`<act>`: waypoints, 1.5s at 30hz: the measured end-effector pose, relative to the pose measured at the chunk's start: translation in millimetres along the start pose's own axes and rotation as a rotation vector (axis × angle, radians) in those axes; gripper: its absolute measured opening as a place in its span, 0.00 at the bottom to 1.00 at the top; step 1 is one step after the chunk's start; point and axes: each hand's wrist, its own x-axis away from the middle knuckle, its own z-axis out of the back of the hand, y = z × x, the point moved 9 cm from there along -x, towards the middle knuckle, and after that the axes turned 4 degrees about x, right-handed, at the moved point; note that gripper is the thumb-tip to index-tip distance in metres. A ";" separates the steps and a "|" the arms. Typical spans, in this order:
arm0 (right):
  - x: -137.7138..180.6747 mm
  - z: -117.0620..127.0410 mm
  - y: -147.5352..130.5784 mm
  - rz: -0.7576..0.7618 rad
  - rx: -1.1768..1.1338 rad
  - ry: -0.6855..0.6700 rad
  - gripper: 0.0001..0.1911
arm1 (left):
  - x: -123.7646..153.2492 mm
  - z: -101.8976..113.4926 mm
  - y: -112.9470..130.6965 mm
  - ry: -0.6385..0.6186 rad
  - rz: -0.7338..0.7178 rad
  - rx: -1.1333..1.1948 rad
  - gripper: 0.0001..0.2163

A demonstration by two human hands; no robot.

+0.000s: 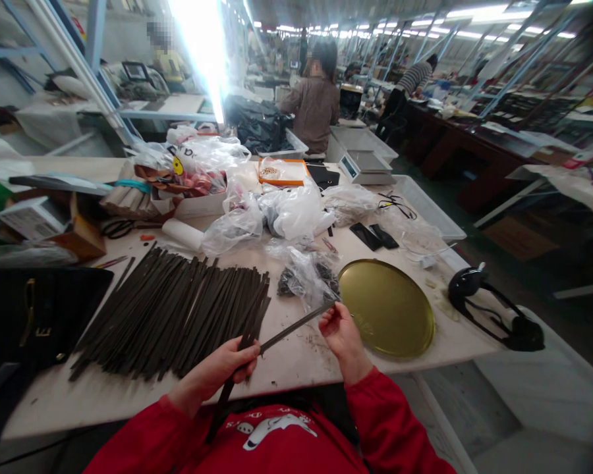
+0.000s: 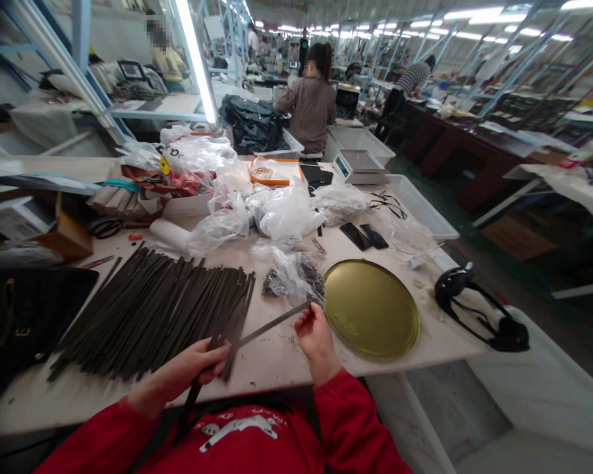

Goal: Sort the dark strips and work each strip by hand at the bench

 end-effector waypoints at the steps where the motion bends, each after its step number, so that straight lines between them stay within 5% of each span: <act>1: 5.0 -4.1 0.2 0.024 0.066 -0.042 0.09 | 1.4 0.6 1.6 0.005 0.003 0.007 0.14; 5: 32.4 -33.0 27.4 0.039 0.427 -0.308 0.11 | 1.5 -6.0 6.4 -0.015 0.022 0.017 0.12; 13: 48.9 -31.8 5.2 0.249 0.476 -0.327 0.07 | -3.0 19.0 19.9 0.207 -0.085 0.428 0.10; 21: 76.4 -49.4 30.2 0.497 0.796 -0.420 0.02 | -19.6 -2.5 24.8 0.198 -0.138 0.670 0.11; 26: 80.0 -65.0 42.2 0.811 1.213 -0.657 0.25 | -22.4 19.4 53.4 0.328 -0.293 0.477 0.15; 28: 72.4 -70.2 28.4 0.862 1.287 -0.622 0.26 | -15.8 31.3 70.8 0.401 -0.371 0.332 0.17; 31: 58.0 -81.0 -0.5 0.764 1.223 -0.488 0.14 | -8.4 29.9 80.0 0.411 -0.341 0.137 0.19; 34: 48.1 -94.5 -9.3 0.535 0.999 -0.452 0.14 | -6.1 11.4 69.3 0.337 -0.236 0.050 0.21; 39: 38.2 -102.5 28.9 0.064 0.665 -0.516 0.14 | -6.5 -17.5 48.2 0.201 -0.140 0.038 0.14; 45: 41.3 -88.8 72.6 -0.414 0.373 -0.435 0.10 | -8.5 -19.6 35.5 0.159 -0.126 0.293 0.13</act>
